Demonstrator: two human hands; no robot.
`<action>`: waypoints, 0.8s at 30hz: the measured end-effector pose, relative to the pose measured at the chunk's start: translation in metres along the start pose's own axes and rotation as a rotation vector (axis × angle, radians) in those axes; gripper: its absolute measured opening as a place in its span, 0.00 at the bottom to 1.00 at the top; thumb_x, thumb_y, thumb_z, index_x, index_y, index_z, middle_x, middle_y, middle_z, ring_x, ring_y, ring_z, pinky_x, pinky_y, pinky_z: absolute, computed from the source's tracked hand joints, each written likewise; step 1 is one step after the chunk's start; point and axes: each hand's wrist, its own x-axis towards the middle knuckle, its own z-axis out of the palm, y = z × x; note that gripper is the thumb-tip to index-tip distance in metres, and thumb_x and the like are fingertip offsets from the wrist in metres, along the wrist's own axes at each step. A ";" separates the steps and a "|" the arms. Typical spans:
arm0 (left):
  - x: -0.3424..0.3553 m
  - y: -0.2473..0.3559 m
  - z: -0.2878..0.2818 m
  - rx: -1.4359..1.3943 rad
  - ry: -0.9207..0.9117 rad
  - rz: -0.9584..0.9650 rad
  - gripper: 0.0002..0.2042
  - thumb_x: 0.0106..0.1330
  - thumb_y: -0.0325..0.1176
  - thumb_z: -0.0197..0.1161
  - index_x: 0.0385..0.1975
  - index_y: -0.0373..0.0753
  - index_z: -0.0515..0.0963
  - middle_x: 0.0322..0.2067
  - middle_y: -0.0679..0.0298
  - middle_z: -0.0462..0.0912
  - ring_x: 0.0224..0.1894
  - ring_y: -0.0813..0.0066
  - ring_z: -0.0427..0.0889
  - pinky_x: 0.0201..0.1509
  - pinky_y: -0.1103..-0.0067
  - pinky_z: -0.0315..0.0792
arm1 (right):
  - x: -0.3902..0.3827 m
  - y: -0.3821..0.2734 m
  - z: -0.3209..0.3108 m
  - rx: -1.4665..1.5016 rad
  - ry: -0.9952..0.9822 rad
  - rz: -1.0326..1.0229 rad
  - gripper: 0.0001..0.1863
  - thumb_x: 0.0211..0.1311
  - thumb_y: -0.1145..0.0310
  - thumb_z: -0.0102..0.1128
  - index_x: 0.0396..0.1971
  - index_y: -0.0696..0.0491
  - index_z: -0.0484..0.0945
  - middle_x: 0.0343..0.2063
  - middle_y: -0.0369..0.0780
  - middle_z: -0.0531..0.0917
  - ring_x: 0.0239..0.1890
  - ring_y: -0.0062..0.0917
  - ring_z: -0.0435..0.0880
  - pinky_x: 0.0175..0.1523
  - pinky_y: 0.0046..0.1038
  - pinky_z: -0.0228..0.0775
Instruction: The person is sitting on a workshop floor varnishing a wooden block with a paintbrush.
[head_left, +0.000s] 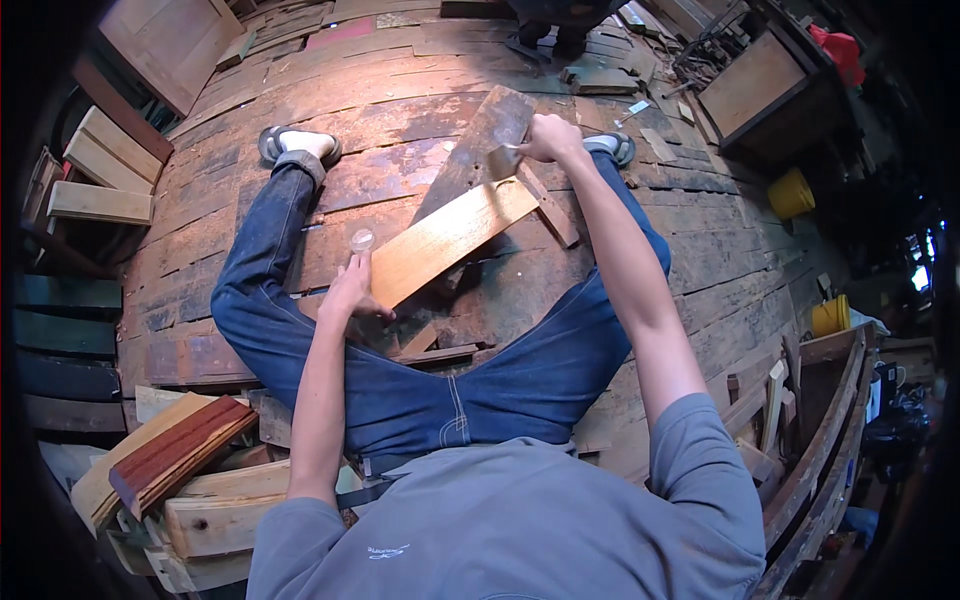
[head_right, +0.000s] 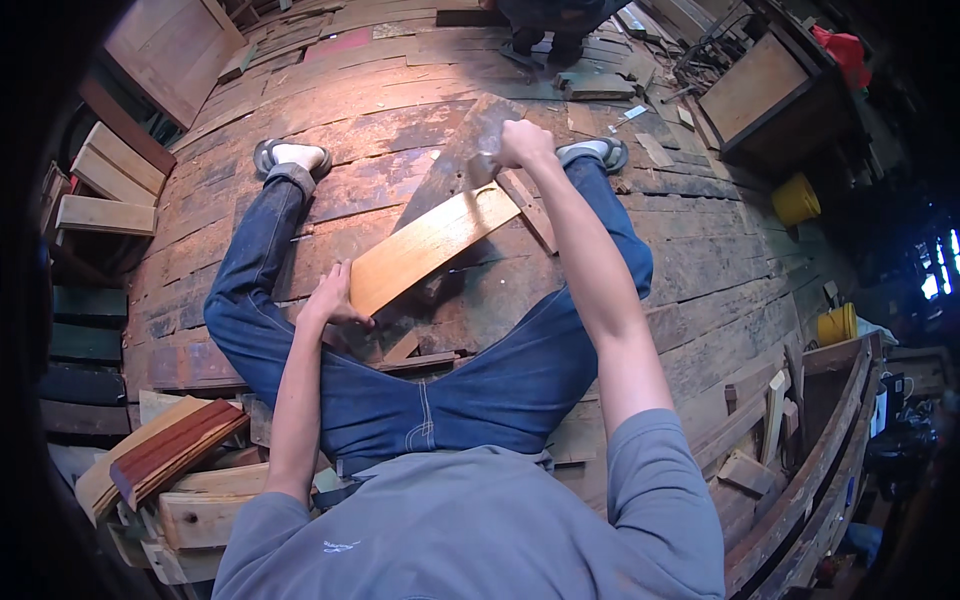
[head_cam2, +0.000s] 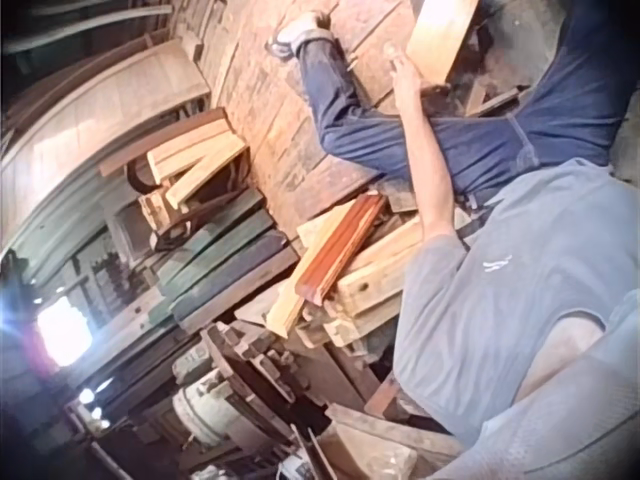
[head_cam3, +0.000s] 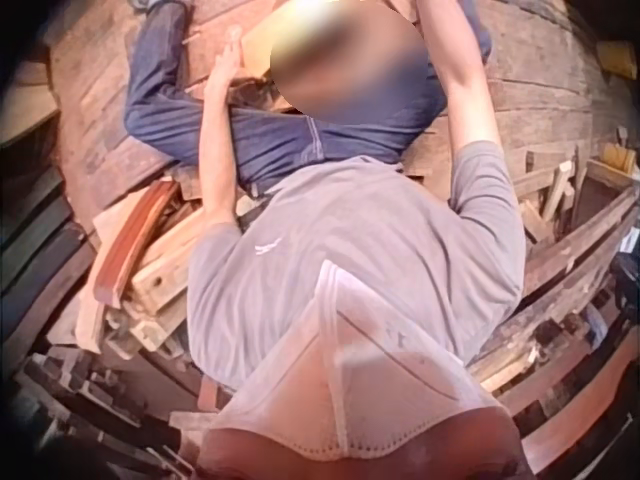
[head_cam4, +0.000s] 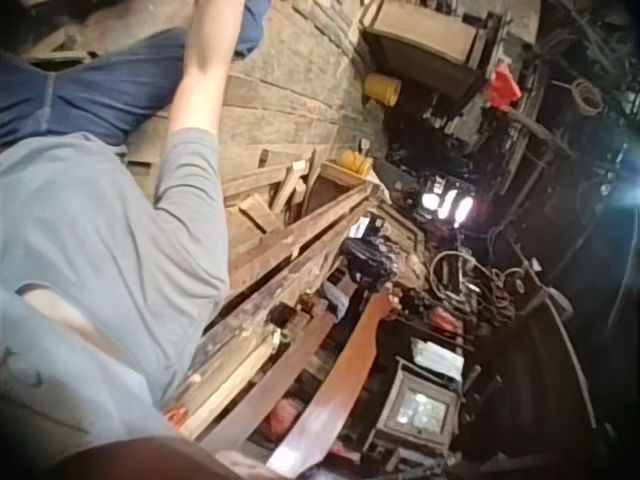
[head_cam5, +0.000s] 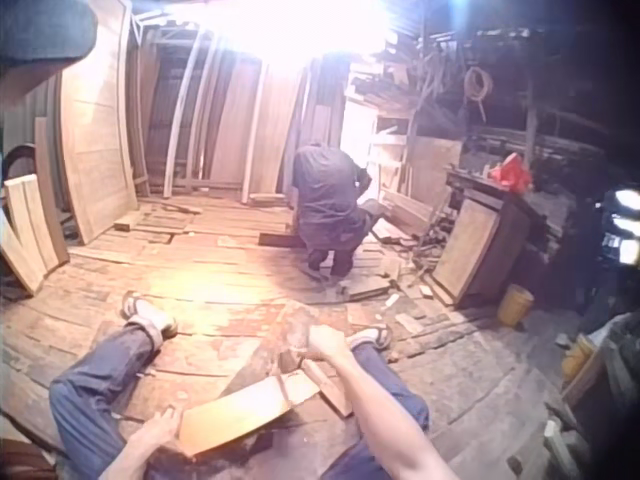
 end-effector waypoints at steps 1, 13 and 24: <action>0.001 -0.002 0.001 0.003 -0.005 -0.001 0.65 0.23 0.47 0.84 0.66 0.35 0.49 0.64 0.46 0.59 0.64 0.38 0.61 0.66 0.61 0.62 | 0.002 -0.007 -0.002 0.080 -0.152 -0.065 0.20 0.45 0.51 0.68 0.31 0.53 0.86 0.30 0.44 0.86 0.34 0.33 0.85 0.39 0.32 0.76; 0.003 -0.003 0.003 -0.009 -0.011 0.041 0.68 0.22 0.54 0.83 0.66 0.30 0.48 0.62 0.40 0.60 0.65 0.43 0.61 0.70 0.58 0.54 | 0.016 0.053 0.021 0.052 -0.309 0.117 0.24 0.44 0.53 0.71 0.39 0.53 0.84 0.42 0.44 0.84 0.46 0.36 0.83 0.49 0.34 0.76; 0.000 -0.003 0.001 0.008 0.003 -0.004 0.66 0.24 0.48 0.84 0.67 0.34 0.48 0.64 0.46 0.59 0.64 0.38 0.60 0.67 0.60 0.61 | 0.013 0.033 0.002 0.103 -0.308 -0.087 0.19 0.43 0.54 0.70 0.33 0.50 0.86 0.31 0.44 0.86 0.36 0.34 0.85 0.41 0.33 0.77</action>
